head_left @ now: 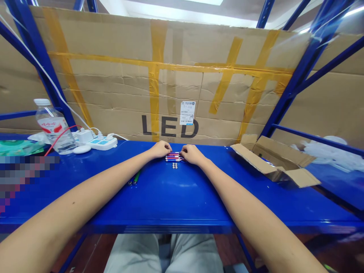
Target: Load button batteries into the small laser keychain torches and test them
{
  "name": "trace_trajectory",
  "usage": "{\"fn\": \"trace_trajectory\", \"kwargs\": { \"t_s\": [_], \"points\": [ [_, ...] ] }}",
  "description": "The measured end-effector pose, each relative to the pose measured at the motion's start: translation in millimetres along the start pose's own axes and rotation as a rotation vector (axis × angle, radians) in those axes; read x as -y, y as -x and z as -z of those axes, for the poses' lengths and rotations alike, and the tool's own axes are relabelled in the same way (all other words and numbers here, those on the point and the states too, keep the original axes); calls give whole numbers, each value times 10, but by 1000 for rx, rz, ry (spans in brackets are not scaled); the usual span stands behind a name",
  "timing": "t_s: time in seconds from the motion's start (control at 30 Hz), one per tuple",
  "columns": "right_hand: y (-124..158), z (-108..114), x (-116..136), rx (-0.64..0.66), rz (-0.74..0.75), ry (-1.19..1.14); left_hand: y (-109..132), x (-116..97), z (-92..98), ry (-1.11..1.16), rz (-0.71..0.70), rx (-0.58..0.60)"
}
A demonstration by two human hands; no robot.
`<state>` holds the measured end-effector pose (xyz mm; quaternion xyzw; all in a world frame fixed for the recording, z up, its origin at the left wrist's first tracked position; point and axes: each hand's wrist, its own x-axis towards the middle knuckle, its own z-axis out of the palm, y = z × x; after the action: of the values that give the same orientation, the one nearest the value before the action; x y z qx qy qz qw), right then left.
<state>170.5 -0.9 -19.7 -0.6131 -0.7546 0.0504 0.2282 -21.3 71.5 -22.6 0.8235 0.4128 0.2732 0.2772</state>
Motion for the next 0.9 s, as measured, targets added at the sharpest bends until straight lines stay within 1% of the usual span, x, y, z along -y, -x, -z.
{"fn": "trace_trajectory", "kwargs": {
  "t_s": [0.13, 0.33, 0.5, 0.57, 0.63, 0.7, 0.73, 0.77, 0.83, 0.9],
  "points": [
    [12, -11, -10, -8, 22, -36, -16, 26, 32, 7, -2, 28],
    [23, -13, 1, 22, 49, -1, 12, 21, 122, -42, 44, 66],
    [-15, -86, -37, -7, 54, 20, 60, -4, 147, -61, 35, 88],
    [-41, -117, -65, -4, 77, 13, 77, -30, 156, -77, 18, 86],
    [-52, -120, -78, 3, 81, -12, 105, -71, 210, -122, 1, 55],
    [-32, -83, -57, -22, 69, -37, 163, -121, 341, -198, -26, 27],
    [-6, -51, -26, -52, 72, -47, 208, -146, 437, -241, -45, 41],
    [31, -14, 20, -94, 94, -53, 266, -170, 548, -276, -68, 94],
    [136, 62, 161, -187, 194, -82, 408, -206, 793, -313, -105, 271],
    [265, 108, 358, -183, 332, -141, 558, -220, 1017, -320, -119, 387]
  ]
}}
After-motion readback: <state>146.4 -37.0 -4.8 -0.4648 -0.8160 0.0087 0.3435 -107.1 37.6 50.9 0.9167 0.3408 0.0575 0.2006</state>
